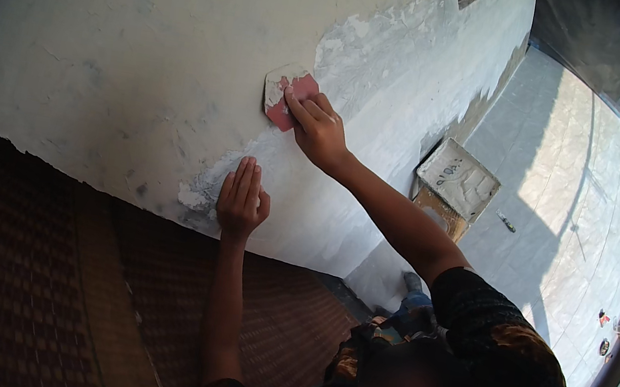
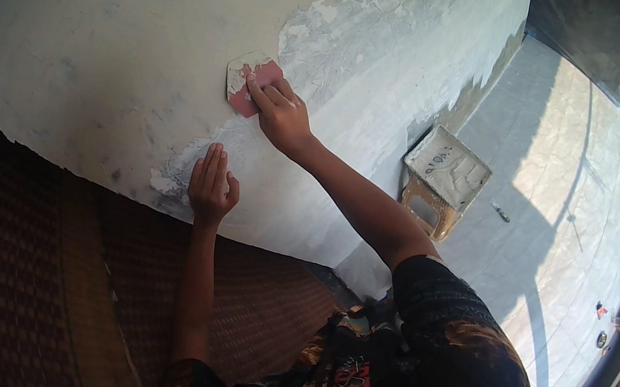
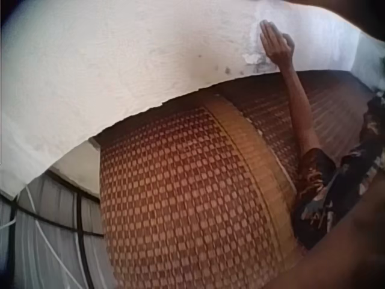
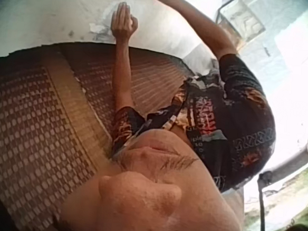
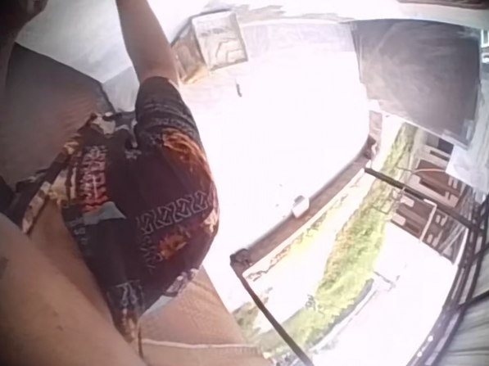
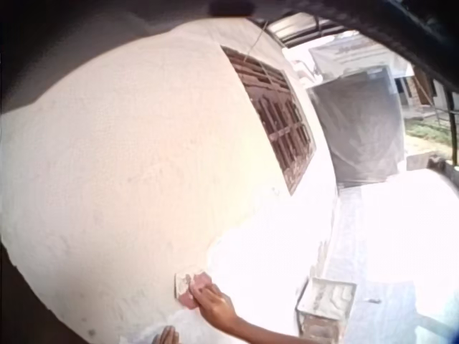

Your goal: The person applies wall putty to a damaged section of a wall using a plastic scraper.

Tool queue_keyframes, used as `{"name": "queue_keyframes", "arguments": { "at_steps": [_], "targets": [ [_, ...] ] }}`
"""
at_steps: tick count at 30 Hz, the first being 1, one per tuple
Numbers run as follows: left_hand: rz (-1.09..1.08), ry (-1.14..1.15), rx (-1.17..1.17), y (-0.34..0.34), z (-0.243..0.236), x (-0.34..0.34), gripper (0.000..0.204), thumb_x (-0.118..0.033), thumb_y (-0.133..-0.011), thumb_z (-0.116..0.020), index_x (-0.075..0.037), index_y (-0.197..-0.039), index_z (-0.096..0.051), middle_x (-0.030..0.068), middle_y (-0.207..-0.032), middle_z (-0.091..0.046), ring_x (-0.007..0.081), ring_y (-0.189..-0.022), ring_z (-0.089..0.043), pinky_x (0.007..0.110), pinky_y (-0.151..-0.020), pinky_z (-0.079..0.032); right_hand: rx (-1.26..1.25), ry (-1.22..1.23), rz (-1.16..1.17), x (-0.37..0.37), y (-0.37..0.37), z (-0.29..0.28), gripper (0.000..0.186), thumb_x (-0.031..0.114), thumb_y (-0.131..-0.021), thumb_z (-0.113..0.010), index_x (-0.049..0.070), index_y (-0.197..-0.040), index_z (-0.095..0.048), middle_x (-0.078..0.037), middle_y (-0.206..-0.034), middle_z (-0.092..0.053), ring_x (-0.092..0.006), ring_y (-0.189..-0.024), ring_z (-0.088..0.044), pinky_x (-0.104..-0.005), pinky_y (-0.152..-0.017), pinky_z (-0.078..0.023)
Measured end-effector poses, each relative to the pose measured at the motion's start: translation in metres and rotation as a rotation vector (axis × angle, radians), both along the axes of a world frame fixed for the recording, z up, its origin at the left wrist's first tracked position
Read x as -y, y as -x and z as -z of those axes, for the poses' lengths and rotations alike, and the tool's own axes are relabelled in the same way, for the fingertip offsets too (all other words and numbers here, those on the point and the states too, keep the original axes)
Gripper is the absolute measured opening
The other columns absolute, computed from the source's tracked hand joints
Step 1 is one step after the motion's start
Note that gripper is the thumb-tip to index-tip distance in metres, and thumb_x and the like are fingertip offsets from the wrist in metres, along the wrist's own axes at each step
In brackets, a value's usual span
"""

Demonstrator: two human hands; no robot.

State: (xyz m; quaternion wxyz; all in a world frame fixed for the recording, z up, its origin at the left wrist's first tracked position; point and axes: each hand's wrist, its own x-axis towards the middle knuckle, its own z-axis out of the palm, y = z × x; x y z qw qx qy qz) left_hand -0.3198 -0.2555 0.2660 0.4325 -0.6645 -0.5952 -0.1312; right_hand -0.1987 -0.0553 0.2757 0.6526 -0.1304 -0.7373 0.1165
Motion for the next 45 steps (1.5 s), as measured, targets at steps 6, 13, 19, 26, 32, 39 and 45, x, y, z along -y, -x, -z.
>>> {"name": "queue_keyframes", "arguments": {
  "at_steps": [6, 13, 19, 26, 32, 39, 45],
  "targets": [
    [0.007, -0.003, -0.002, -0.001, 0.0, -0.006, 0.038, -0.007, -0.087, -0.056, 0.002, -0.123, -0.065, 0.0144, -0.133, -0.065, 0.0253, -0.127, -0.061, 0.04, -0.106, -0.044, 0.023, 0.003, 0.065, 0.001, -0.032, 0.044, 0.056, -0.008, -0.068, -0.07, 0.002, -0.123, -0.067, -0.004, -0.081, -0.06, -0.0239, -0.081, -0.061, -0.0355, -0.063, -0.057],
    [0.001, -0.012, -0.01, 0.001, 0.001, -0.002, 0.037, -0.007, -0.088, -0.056, 0.002, -0.122, -0.065, 0.0145, -0.132, -0.065, 0.0256, -0.126, -0.061, 0.04, -0.106, -0.044, -0.068, 0.033, 0.108, -0.04, -0.013, -0.014, 0.062, -0.009, -0.071, -0.066, 0.005, -0.131, -0.062, -0.006, -0.088, -0.065, -0.0271, -0.086, -0.061, -0.0375, -0.066, -0.056],
    [0.002, -0.001, 0.007, 0.0, 0.0, -0.003, 0.037, -0.007, -0.087, -0.056, 0.002, -0.122, -0.065, 0.0149, -0.132, -0.065, 0.0252, -0.126, -0.061, 0.04, -0.106, -0.044, 0.101, 0.15, -0.105, 0.036, -0.024, 0.058, 0.064, -0.01, -0.069, -0.066, 0.006, -0.131, -0.062, -0.006, -0.091, -0.065, -0.027, -0.088, -0.062, -0.0366, -0.069, -0.057],
    [0.003, -0.013, -0.012, -0.001, 0.0, -0.003, 0.036, -0.008, -0.088, -0.055, 0.003, -0.121, -0.066, 0.015, -0.133, -0.065, 0.0251, -0.126, -0.061, 0.04, -0.106, -0.044, -0.069, 0.114, 0.051, -0.028, -0.014, -0.026, 0.065, -0.009, -0.069, -0.065, 0.005, -0.132, -0.061, -0.007, -0.088, -0.063, -0.0276, -0.086, -0.059, -0.0373, -0.069, -0.054],
    [-0.025, 0.001, -0.006, 0.001, -0.002, 0.004, 0.037, -0.008, -0.088, -0.055, 0.003, -0.122, -0.065, 0.0146, -0.134, -0.064, 0.0249, -0.127, -0.06, 0.04, -0.107, -0.043, 0.052, 0.07, -0.037, 0.012, -0.012, 0.051, 0.062, -0.008, -0.07, -0.067, 0.002, -0.13, -0.061, -0.007, -0.086, -0.064, -0.0272, -0.088, -0.064, -0.0388, -0.066, -0.057],
    [-0.001, -0.005, -0.018, 0.0, -0.001, -0.001, 0.038, -0.008, -0.088, -0.055, 0.003, -0.122, -0.065, 0.015, -0.133, -0.064, 0.0255, -0.127, -0.061, 0.04, -0.107, -0.044, -0.092, 0.076, 0.05, -0.024, -0.026, -0.017, 0.059, -0.009, -0.07, -0.066, 0.002, -0.127, -0.063, -0.008, -0.088, -0.064, -0.0268, -0.086, -0.063, -0.0387, -0.065, -0.056],
    [-0.006, -0.008, -0.011, 0.002, 0.002, 0.001, 0.038, -0.008, -0.087, -0.055, 0.003, -0.122, -0.065, 0.0149, -0.133, -0.065, 0.0253, -0.126, -0.061, 0.04, -0.107, -0.043, 0.045, 0.053, 0.025, -0.014, -0.006, 0.014, 0.058, -0.009, -0.07, -0.066, 0.003, -0.127, -0.064, -0.007, -0.087, -0.065, -0.0267, -0.088, -0.063, -0.0386, -0.064, -0.057]
  ]
}}
